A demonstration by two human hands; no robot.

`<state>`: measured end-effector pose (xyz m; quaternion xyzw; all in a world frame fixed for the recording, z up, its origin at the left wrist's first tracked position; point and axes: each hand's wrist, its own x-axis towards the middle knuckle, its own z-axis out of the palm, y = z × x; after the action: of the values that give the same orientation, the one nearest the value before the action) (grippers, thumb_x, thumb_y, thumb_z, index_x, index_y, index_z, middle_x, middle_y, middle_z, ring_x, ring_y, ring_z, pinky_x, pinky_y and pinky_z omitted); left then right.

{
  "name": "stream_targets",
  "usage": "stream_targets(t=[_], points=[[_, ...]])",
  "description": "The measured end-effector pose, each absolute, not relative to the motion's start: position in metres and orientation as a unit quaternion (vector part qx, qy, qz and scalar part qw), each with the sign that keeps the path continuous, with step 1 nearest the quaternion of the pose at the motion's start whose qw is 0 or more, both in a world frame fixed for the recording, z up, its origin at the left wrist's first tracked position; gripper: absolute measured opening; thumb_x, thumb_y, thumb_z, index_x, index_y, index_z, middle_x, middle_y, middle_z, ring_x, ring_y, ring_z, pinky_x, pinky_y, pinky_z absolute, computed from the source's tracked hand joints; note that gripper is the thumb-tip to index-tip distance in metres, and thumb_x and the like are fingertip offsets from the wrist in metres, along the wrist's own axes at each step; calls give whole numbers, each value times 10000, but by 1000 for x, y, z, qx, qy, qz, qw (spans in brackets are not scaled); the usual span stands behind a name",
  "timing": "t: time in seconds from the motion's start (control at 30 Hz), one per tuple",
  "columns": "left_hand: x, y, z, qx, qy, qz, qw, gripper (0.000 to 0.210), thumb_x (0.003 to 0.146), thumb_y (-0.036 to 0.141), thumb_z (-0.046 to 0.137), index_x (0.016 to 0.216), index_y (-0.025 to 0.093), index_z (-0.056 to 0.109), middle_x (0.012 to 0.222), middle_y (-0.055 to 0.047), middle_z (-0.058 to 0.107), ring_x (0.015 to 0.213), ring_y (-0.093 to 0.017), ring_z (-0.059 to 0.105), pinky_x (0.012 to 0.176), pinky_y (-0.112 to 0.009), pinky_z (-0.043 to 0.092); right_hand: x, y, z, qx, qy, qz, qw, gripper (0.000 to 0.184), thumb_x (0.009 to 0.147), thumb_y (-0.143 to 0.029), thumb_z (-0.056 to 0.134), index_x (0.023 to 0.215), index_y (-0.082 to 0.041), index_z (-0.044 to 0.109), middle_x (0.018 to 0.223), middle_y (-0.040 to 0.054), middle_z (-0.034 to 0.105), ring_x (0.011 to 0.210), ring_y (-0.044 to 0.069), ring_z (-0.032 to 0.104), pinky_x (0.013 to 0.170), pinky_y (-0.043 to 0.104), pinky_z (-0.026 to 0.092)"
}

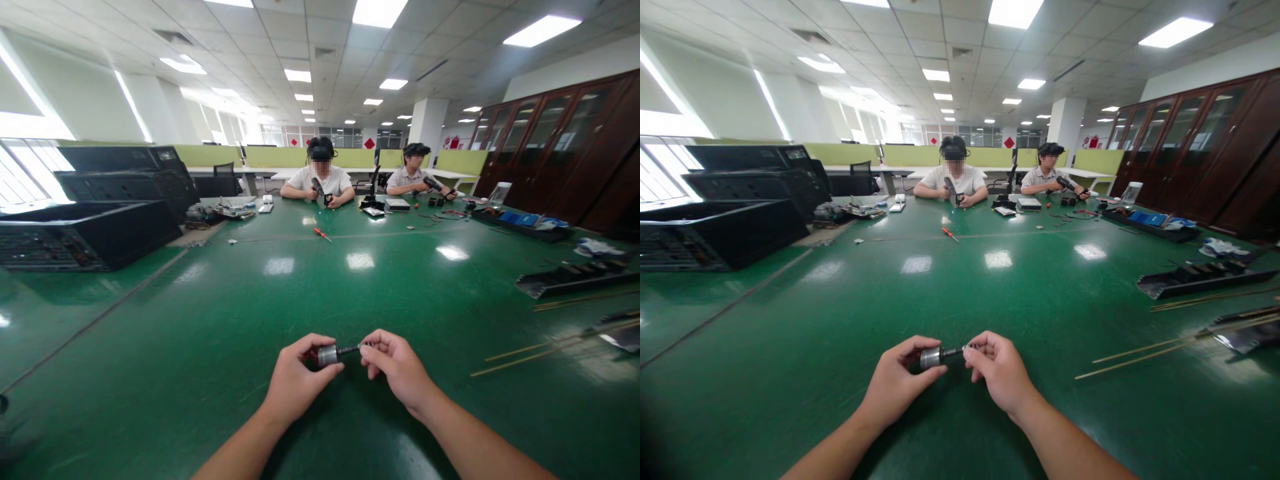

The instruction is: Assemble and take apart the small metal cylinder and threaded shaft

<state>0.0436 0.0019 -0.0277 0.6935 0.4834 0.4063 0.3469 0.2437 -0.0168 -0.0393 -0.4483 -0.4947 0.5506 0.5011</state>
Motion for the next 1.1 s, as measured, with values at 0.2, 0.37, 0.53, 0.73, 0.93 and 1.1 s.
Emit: stream_targets(t=[0.2, 0.37, 0.53, 0.73, 0.93, 1.1], points=[[43, 2, -28, 692, 486, 409, 343, 284, 671, 280, 779, 925, 183, 697, 857, -39, 722, 782, -216, 676, 729, -320, 525, 245, -17, -38, -452, -491, 547, 505, 344, 782, -480, 692, 851, -150, 624, 679, 9, 619, 516, 105, 518, 530, 237, 396], [43, 3, -29, 694, 483, 410, 343, 282, 676, 279, 774, 931, 188, 695, 873, -40, 721, 796, -217, 674, 749, -326, 524, 245, -16, -39, -451, -493, 544, 508, 330, 787, -468, 687, 857, -151, 626, 673, 9, 617, 513, 105, 518, 529, 237, 398], [42, 4, -31, 695, 483, 411, 340, 293, 669, 297, 779, 928, 188, 694, 870, -44, 719, 793, -219, 672, 741, -328, 523, 245, -16, -39, -451, -495, 540, 510, 324, 784, -470, 688, 850, -157, 632, 672, 8, 621, 510, 109, 523, 527, 242, 400], [41, 6, -30, 694, 484, 413, 337, 294, 666, 288, 782, 929, 190, 695, 858, -36, 719, 773, -211, 668, 721, -315, 515, 245, -14, -40, -450, -488, 537, 521, 353, 782, -489, 695, 854, -150, 626, 666, 6, 621, 492, 102, 514, 505, 234, 385], [41, 8, -28, 687, 494, 431, 314, 316, 698, 356, 766, 939, 180, 664, 851, -41, 707, 786, -205, 652, 746, -318, 504, 248, -8, -40, -434, -399, 535, 605, 455, 849, -607, 565, 791, -156, 574, 583, 0, 593, 433, 97, 471, 439, 228, 317], [34, 12, -22, 577, 497, 521, 385, 459, 676, 440, 778, 997, 157, 612, 890, -60, 726, 819, -195, 686, 766, -295, 534, 249, -8, -38, -415, -401, 538, 614, 471, 851, -614, 554, 700, -168, 529, 568, 2, 590, 430, 96, 472, 445, 230, 331]])
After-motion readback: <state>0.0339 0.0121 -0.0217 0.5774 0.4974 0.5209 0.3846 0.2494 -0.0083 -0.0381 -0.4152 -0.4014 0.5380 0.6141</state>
